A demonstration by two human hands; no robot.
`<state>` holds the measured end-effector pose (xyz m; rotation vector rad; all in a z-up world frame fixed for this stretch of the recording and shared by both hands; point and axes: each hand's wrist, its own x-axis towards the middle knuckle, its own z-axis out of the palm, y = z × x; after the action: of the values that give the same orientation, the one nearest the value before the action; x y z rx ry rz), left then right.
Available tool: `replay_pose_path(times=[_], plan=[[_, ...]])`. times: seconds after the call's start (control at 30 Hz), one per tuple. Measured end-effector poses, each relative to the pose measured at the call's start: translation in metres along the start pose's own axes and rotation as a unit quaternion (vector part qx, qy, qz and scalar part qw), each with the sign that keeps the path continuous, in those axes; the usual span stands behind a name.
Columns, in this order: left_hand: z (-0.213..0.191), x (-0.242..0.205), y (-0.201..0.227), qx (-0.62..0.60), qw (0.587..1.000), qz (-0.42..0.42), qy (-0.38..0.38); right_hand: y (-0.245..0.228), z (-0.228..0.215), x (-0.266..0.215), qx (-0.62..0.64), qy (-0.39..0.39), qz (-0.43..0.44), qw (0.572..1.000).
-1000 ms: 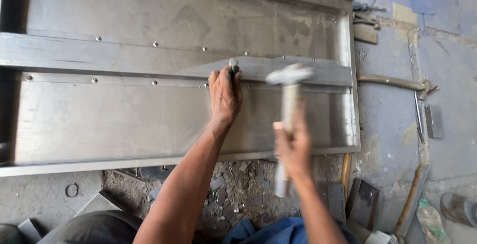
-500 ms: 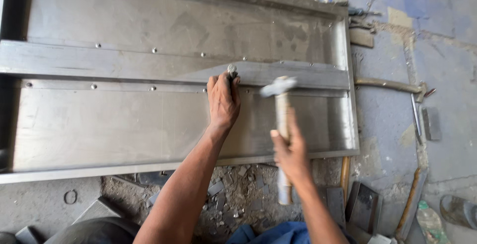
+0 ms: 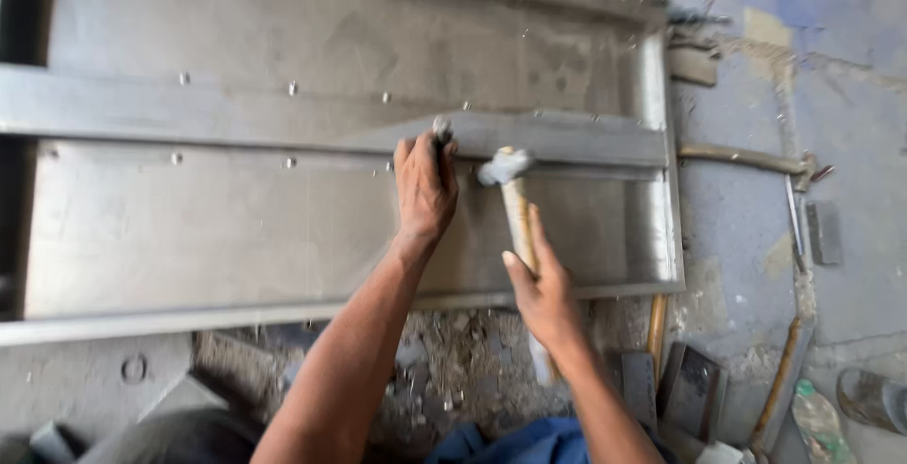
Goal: The person uses a hammer and a metal punch to drive fasteners into a large rectangular metal sheet. They work systematically along the edges and center of the sheet, occasionally flipping it over to access the other side. The person is sitting on the floor in a workshop environment.
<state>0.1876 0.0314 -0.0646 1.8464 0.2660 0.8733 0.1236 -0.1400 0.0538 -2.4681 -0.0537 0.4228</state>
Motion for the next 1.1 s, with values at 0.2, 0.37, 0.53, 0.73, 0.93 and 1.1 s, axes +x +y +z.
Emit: replay_pose_path(times=[0.2,0.37,0.53,0.73,0.93,1.1], plan=[[0.004,-0.003,0.001,0.012,1.000,0.005,0.025,-0.006,-0.093,-0.040,0.264,0.203,-0.284,0.899],[0.003,-0.001,0.003,0.016,1.000,-0.012,0.011,0.003,-0.039,-0.024,0.137,0.220,-0.239,0.936],[0.002,0.004,0.005,0.006,1.000,0.001,0.013,0.009,-0.007,-0.013,0.070,-0.004,0.024,0.997],[0.003,-0.002,0.002,0.016,1.000,-0.008,0.006,0.024,-0.076,-0.048,0.303,0.162,-0.380,0.859],[0.000,-0.001,0.003,0.002,1.000,-0.009,0.018,0.007,-0.004,-0.006,-0.040,-0.044,0.072,0.996],[0.003,0.002,0.001,0.028,0.999,-0.028,0.016,0.005,-0.005,-0.032,0.037,-0.057,0.058,0.996]])
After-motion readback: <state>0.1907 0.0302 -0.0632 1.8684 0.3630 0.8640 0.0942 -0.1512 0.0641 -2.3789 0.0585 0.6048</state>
